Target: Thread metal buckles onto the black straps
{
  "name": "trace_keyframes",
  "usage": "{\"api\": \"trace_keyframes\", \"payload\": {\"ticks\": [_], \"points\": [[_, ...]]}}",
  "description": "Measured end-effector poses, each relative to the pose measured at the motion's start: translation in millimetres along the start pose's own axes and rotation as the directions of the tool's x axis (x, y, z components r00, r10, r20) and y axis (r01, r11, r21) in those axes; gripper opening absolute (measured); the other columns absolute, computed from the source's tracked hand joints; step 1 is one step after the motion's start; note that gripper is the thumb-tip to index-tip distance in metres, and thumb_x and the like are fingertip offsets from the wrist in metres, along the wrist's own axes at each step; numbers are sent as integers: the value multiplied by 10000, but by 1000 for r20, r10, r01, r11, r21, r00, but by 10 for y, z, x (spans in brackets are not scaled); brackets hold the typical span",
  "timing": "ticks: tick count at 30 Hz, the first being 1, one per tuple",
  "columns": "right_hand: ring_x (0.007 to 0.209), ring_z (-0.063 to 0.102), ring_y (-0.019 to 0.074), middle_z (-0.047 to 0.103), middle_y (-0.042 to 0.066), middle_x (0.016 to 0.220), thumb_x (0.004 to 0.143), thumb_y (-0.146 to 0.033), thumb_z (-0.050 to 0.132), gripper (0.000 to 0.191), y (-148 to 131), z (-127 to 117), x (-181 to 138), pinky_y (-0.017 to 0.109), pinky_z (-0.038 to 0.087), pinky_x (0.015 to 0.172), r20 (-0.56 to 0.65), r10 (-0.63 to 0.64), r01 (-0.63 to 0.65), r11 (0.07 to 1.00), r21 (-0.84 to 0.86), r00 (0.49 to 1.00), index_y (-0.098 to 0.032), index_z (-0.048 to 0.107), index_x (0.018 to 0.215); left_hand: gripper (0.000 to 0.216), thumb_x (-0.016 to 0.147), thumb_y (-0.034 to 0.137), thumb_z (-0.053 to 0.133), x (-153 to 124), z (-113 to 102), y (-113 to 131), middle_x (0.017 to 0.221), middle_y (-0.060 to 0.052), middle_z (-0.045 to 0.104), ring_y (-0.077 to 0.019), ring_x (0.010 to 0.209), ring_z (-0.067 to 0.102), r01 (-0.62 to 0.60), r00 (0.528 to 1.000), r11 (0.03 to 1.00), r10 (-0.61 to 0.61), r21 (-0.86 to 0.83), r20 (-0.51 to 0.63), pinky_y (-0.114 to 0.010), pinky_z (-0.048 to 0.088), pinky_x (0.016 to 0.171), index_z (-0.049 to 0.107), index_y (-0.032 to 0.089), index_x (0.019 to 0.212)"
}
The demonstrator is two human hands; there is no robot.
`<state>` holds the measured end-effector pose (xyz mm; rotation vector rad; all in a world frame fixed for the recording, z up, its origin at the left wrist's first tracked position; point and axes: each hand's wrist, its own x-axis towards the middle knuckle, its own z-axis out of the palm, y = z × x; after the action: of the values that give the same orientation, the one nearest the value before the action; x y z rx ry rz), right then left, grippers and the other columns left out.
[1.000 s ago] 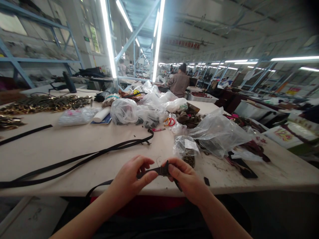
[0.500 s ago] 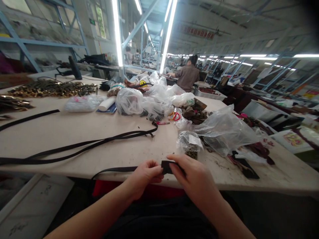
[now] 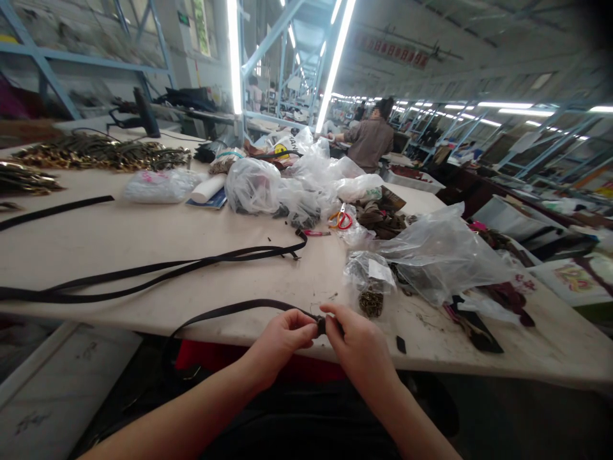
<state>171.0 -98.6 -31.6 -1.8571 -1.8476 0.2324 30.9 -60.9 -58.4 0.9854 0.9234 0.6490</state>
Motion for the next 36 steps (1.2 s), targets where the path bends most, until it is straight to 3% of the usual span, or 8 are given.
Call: {"api": "trace_keyframes", "payload": {"ticks": [4, 9, 15, 20, 23, 28, 32, 36], "points": [[779, 636, 199, 686, 42, 865, 827, -232, 420, 245, 45, 42, 10, 309, 468, 707, -10, 57, -55, 986, 158, 998, -197, 627, 954, 248, 635, 314, 702, 44, 5, -68, 726, -5, 600, -119, 688, 521, 23, 1000, 996, -22, -87, 12, -247, 392, 684, 597, 127, 760], [862, 627, 213, 676, 67, 948, 841, -231, 394, 273, 50, 34, -52, 335, 467, 767, 20, 6, -9, 990, 139, 1000, -185, 627, 976, 252, 644, 315, 716, 40, 2, -132, 702, 8, 577, -87, 648, 496, 104, 994, 967, -93, -232, 56, -213, 363, 632, 601, 121, 756], [886, 624, 243, 671, 70, 983, 802, -254, 490, 288, 96, -7, -97, 368, 466, 775, 196, 77, -89, 995, 51, 977, -190, 607, 1057, 204, 640, 269, 695, -47, 41, -105, 637, 23, 560, -82, 586, 455, 77, 997, 995, -78, -67, -12, -219, 352, 609, 584, 117, 719], [804, 633, 230, 681, 64, 896, 811, -218, 444, 256, 108, 52, -86, 344, 465, 710, 34, 121, -121, 993, -6, 992, -194, 623, 993, 143, 669, 236, 634, -20, 106, -105, 678, 8, 574, -102, 639, 493, 55, 995, 998, -59, -42, -81, -232, 377, 655, 560, 123, 717], [818, 630, 230, 676, 72, 922, 814, -205, 417, 256, 102, 119, -75, 342, 465, 725, -24, 67, -67, 998, -8, 997, -180, 626, 960, 174, 678, 270, 634, 29, 94, -159, 705, -6, 584, -117, 668, 508, 39, 994, 997, -45, -65, -98, -247, 387, 676, 567, 122, 737], [832, 633, 214, 677, 67, 926, 841, -213, 389, 269, 131, 259, -97, 333, 481, 737, 56, -13, 8, 997, 76, 998, -174, 622, 969, 224, 676, 310, 640, 65, 45, -215, 691, -2, 584, -117, 661, 494, 24, 996, 997, -30, -74, -83, -249, 374, 664, 586, 108, 756], [873, 626, 235, 662, 91, 993, 877, -253, 356, 306, 200, 314, -112, 357, 481, 752, 10, -7, 6, 999, 39, 1000, -166, 602, 1037, 195, 656, 301, 653, 62, 47, -225, 662, 19, 579, -114, 649, 490, 23, 997, 998, -27, -52, -68, -242, 361, 645, 596, 127, 722], [872, 607, 209, 639, 70, 985, 832, -323, 511, 284, 202, 243, -101, 321, 480, 745, 192, -115, 92, 988, 123, 975, -187, 571, 1075, 204, 657, 263, 663, 84, 57, -226, 667, 32, 567, -105, 624, 511, 15, 998, 997, -19, -72, -67, -228, 380, 603, 546, 144, 773]]}}
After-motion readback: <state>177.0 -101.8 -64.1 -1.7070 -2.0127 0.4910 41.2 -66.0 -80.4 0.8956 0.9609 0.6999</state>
